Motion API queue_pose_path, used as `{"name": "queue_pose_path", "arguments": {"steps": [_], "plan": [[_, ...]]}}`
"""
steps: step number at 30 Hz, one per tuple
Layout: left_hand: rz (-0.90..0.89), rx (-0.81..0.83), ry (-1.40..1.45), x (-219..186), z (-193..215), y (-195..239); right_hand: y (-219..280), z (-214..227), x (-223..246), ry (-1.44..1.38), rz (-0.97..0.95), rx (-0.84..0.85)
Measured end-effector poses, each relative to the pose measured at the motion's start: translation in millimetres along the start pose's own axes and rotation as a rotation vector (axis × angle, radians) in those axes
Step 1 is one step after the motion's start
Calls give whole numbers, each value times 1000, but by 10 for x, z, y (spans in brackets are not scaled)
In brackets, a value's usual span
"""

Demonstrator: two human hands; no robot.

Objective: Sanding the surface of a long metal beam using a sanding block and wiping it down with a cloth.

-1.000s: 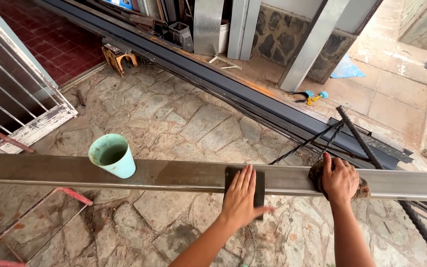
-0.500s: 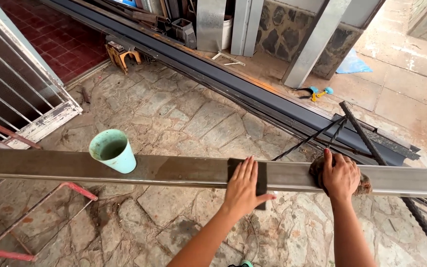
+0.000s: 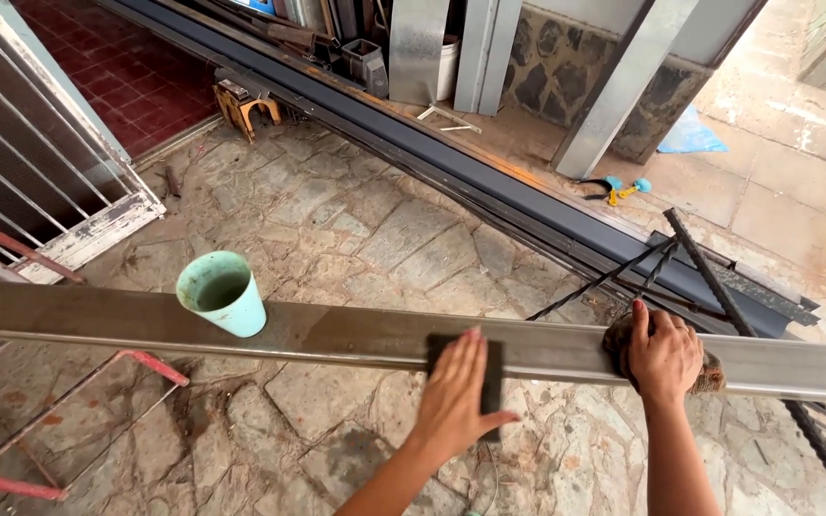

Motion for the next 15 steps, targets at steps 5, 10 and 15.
{"name": "queue_pose_path", "arguments": {"steps": [5, 10, 15], "plan": [[330, -63, -377, 1038, -115, 68, 11, 19, 25, 9, -39, 27], [277, 134, -185, 540, -131, -375, 8, 41, 50, 26, -42, 13], [188, -117, -255, 574, 86, 245, 21, 81, 117, -35, -22, -2]]}}
Point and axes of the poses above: each hand's wrist, its own y-axis away from the middle knuckle, its own z-axis out of the back of the hand, x = y × z, the point moved 1 cm from there along -y, towards the middle knuckle, and after that the axes turned 15 degrees about -y, right-handed, at the moved point
